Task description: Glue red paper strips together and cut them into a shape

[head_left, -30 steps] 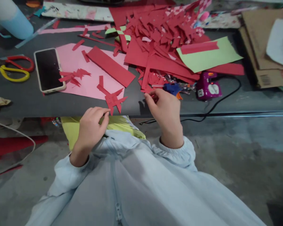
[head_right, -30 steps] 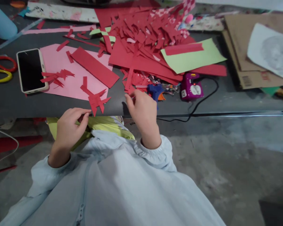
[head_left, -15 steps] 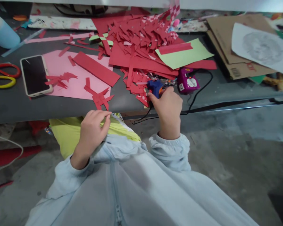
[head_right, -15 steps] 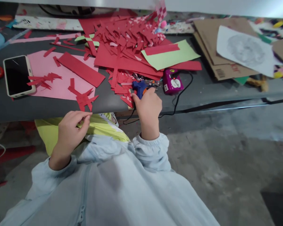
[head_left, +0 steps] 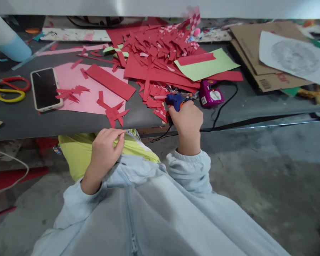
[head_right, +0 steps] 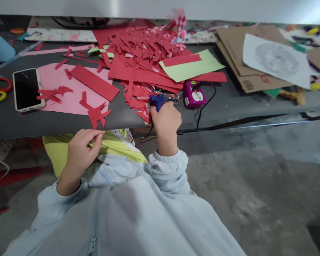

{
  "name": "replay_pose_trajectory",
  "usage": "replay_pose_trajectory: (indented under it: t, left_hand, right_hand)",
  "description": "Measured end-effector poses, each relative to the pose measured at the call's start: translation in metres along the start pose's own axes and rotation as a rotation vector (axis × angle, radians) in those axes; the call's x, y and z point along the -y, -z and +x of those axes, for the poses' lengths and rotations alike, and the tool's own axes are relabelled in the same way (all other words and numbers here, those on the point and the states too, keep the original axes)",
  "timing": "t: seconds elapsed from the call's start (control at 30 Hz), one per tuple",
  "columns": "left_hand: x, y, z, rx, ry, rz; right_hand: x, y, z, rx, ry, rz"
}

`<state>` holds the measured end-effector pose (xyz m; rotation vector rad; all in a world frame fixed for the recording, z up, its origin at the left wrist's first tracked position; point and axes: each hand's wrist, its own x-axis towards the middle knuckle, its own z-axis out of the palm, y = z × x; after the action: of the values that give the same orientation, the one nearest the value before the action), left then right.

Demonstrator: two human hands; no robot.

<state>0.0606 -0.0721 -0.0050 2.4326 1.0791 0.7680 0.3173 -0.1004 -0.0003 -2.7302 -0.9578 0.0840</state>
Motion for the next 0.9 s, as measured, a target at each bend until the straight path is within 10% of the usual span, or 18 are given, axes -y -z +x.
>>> replay_pose_trajectory:
  t: [0.4, 0.9]
  left_hand:
    - [0.003, -0.001, 0.003, -0.012, -0.011, 0.046]
    - [0.048, 0.009, 0.010, 0.022, -0.038, 0.252]
  right_hand:
    - [-0.022, 0.015, -0.030, -0.039, 0.136, 0.357]
    - [0.006, 0.021, -0.056, 0.598, 0.093, 1.258]
